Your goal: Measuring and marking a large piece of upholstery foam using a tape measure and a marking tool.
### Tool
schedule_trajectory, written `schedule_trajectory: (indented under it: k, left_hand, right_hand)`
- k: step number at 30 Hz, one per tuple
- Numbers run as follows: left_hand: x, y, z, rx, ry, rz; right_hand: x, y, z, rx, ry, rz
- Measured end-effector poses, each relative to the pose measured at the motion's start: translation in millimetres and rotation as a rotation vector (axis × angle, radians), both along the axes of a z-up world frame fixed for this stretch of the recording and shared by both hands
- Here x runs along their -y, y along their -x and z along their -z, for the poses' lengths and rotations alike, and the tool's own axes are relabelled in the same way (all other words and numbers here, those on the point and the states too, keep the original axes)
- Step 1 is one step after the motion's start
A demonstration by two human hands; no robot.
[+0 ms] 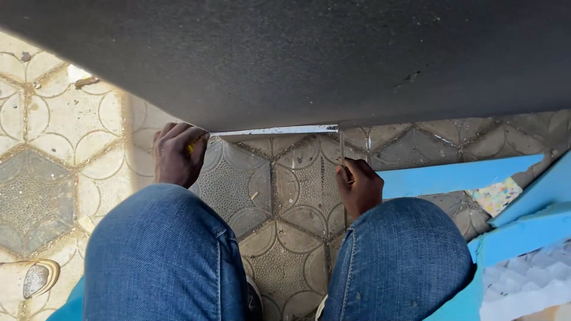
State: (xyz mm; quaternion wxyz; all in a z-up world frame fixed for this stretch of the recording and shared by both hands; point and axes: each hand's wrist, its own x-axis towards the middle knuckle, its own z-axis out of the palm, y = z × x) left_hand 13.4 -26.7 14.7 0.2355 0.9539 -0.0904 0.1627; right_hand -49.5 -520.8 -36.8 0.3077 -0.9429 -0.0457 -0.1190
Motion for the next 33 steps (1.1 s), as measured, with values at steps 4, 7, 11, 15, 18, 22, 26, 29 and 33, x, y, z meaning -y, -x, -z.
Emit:
schedule_trajectory:
  k: [4, 7, 11, 15, 18, 22, 26, 29, 33]
  left_hand:
    - [1, 1, -5, 0.007, -0.015, -0.011]
    - [7, 4, -11, -0.007, -0.012, -0.013]
    - [8, 4, -15, -0.019, 0.006, -0.017]
    - [10, 5, -17, -0.028, -0.012, -0.024]
    - [7, 4, -13, -0.035, -0.012, -0.039]
    - [6, 4, -12, -0.033, -0.026, -0.035]
    - [7, 4, -13, -0.034, -0.040, -0.052]
    - [6, 3, -13, -0.030, -0.042, -0.050]
    - [3, 2, -3, -0.031, -0.052, -0.048]
  right_hand:
    - [-12, -7, 3, 0.070, 0.089, -0.023]
    - [-16, -8, -3, 0.122, 0.129, -0.005]
    - [-25, -14, -18, 0.148, 0.120, -0.010]
    - [-27, -23, -15, 0.155, 0.088, -0.007]
    - [-26, -29, -5, 0.176, 0.149, -0.013]
    - [-26, -27, -8, 0.123, 0.187, -0.016]
    - [-21, -20, 7, 0.017, 0.267, -0.058]
    - [-21, -11, -4, -0.005, 0.247, -0.056]
    - [-13, -17, -23, -0.060, 0.173, -0.067]
